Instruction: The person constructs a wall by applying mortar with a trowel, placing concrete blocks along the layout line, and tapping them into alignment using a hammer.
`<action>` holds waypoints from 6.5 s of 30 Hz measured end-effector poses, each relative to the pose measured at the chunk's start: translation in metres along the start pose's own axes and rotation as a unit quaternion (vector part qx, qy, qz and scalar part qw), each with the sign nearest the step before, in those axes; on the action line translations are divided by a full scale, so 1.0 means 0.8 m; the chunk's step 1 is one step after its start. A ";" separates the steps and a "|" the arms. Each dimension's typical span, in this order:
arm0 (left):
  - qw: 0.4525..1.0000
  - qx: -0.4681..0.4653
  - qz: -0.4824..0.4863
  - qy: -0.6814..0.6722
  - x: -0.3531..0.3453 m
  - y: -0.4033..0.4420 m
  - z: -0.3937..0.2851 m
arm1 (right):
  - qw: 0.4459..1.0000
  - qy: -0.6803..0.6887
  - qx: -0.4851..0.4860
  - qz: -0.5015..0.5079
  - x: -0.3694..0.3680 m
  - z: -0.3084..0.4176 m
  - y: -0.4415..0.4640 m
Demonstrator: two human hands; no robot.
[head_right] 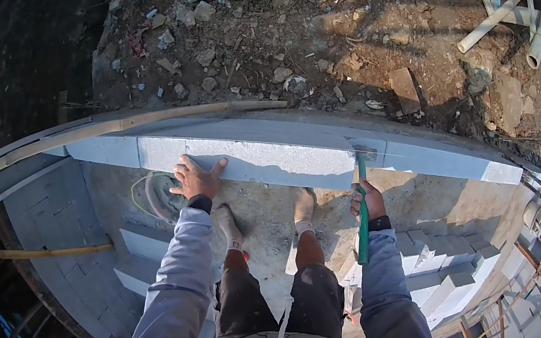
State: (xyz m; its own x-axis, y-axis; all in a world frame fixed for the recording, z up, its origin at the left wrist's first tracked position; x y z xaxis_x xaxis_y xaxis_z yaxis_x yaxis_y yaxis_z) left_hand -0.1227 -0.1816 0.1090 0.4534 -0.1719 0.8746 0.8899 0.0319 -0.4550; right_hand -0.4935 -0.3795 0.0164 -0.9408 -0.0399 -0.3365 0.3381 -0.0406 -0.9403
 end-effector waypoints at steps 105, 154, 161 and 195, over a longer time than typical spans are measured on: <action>0.984 -0.162 -0.068 -0.002 -0.046 -0.070 -0.035 | 0.709 -0.518 0.470 -0.096 -0.139 -0.112 -0.122; 0.963 -0.209 -0.115 0.124 -0.068 -0.038 -0.014 | 0.744 -0.465 0.030 -0.479 0.302 -0.079 0.048; 0.965 -0.179 -0.122 0.147 -0.074 -0.037 -0.016 | 0.682 -0.532 0.032 -0.500 0.325 -0.172 0.005; 0.813 -0.576 -0.085 0.004 -0.032 -0.242 -0.180 | 0.842 -0.333 0.118 -0.407 0.223 -0.392 -0.172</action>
State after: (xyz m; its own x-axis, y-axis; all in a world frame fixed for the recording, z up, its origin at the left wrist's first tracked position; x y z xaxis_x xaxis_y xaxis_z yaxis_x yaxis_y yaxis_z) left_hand -0.3140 -0.3249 0.1506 0.3246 -0.0842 0.9421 0.2990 -0.9358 -0.1866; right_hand -0.7153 -0.0678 0.0699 -0.6680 -0.4512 0.5918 -0.3421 -0.5200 -0.7827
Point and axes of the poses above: each hand's wrist, its own y-axis towards the middle knuckle, its own x-axis out of the back of the hand, z = x × y, the point moved 3 cm from there along y, towards the middle knuckle, and after that the axes turned 5 degrees about -z, right-handed, at the moved point
